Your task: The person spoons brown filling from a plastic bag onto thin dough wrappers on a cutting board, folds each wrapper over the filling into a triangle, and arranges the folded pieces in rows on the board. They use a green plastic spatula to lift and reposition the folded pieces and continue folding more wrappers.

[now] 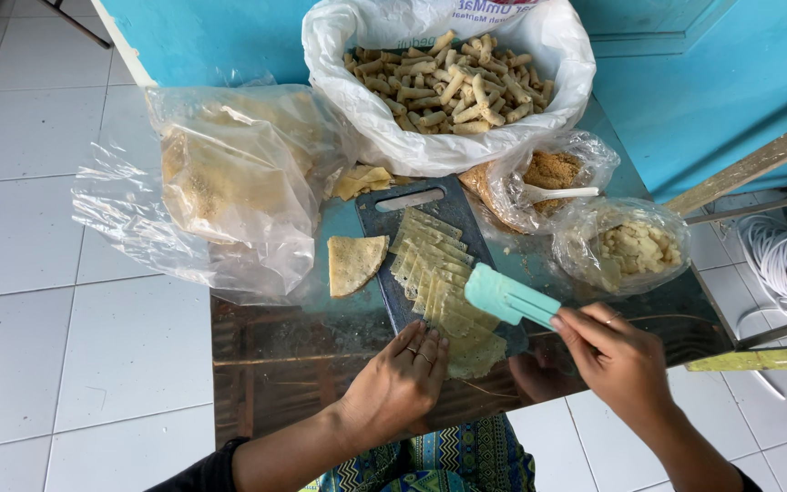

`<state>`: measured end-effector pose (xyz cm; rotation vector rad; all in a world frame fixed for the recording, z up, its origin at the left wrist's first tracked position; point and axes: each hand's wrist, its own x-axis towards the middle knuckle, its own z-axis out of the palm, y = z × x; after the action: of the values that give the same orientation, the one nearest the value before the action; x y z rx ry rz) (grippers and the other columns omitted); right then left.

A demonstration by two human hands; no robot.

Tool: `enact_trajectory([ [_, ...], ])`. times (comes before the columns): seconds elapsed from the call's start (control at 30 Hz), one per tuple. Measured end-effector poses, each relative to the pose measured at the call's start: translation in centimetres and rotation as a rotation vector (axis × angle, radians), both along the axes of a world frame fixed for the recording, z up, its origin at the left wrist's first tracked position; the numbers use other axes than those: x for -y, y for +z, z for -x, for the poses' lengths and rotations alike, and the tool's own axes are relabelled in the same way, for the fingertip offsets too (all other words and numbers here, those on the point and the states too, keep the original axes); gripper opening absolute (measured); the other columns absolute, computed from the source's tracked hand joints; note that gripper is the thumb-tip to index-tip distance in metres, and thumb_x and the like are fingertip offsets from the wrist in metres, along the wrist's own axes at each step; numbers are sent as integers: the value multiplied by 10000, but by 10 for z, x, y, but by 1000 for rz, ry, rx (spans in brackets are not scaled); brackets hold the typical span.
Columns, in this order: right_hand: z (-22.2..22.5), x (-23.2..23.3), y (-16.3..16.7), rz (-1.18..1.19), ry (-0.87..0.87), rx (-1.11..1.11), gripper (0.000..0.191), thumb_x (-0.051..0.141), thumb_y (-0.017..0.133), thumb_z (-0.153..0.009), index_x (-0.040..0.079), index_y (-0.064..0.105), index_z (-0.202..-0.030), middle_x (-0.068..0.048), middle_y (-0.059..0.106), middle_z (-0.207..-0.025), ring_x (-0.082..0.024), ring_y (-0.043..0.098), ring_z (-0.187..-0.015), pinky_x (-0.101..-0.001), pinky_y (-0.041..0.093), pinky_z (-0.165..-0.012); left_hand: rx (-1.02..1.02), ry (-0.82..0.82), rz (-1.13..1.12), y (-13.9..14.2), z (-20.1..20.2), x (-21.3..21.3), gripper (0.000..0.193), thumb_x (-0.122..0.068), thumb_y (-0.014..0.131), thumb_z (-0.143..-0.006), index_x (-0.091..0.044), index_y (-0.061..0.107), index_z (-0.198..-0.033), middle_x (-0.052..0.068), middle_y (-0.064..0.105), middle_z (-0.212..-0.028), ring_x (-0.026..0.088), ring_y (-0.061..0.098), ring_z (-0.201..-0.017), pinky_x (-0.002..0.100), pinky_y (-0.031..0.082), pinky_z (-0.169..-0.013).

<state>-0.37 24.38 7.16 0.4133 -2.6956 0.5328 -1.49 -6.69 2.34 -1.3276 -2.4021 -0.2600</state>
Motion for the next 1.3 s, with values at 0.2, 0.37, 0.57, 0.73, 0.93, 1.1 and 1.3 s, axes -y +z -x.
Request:
enact_trajectory([
  [0.2, 15, 21, -15, 19, 51, 76, 170, 116, 765, -865, 25, 782, -1008, -19, 742, -823, -126, 678, -543, -277, 516, -470, -13, -8, -13, 2, -1, 1, 517, -81, 654, -757, 133, 646, -1227, 271, 702, -1179, 319, 705, -1106, 439, 464, -1126],
  [0.37, 15, 14, -10, -261, 26, -164, 161, 108, 769, -860, 36, 789, -1003, -34, 746, -853, -151, 667, -578, -305, 528, -514, 1, -12, -17, 5, -1, 0, 519, -81, 651, -753, 133, 649, -1226, 263, 710, -1158, 318, 709, -1089, 436, 472, -1114],
  [0.57, 9, 8, -11, -8, 93, -140, 176, 118, 753, -913, 44, 766, -1072, -4, 738, -880, -72, 658, -563, -211, 497, -452, 6, -6, -38, 1, 1, -2, 530, -80, 660, -737, 139, 649, -1220, 272, 709, -1155, 332, 709, -1097, 436, 477, -1104],
  [0.73, 27, 6, -15, -296, 38, -292, 134, 99, 804, -873, 54, 801, -999, -33, 753, -815, -123, 586, -471, -291, 457, -418, 28, -22, -21, 2, -1, -2, 534, -75, 679, -726, 143, 653, -1213, 292, 708, -1158, 354, 712, -1080, 445, 488, -1089],
  [0.93, 28, 7, -10, 76, 78, -65, 156, 103, 758, -902, 27, 776, -1036, -33, 740, -865, -89, 653, -583, -260, 497, -472, -8, -2, 7, 0, -2, -4, 447, -53, 677, -776, 115, 666, -1190, 288, 711, -1164, 350, 720, -1093, 444, 500, -1081],
  [1.1, 37, 15, -20, 170, 120, 86, 185, 112, 739, -917, -10, 754, -1054, -64, 723, -857, -124, 677, -634, -260, 522, -514, -15, 5, 12, -2, -3, -4, 443, -62, 677, -773, 115, 669, -1179, 291, 712, -1160, 351, 721, -1084, 439, 503, -1074],
  [1.3, 40, 15, -20, -261, 10, -121, 132, 109, 761, -899, 28, 793, -998, -61, 735, -826, -182, 645, -543, -299, 496, -478, -11, 0, 30, 2, -2, -4, 442, -74, 675, -770, 124, 671, -1165, 296, 712, -1152, 348, 720, -1080, 441, 496, -1076],
])
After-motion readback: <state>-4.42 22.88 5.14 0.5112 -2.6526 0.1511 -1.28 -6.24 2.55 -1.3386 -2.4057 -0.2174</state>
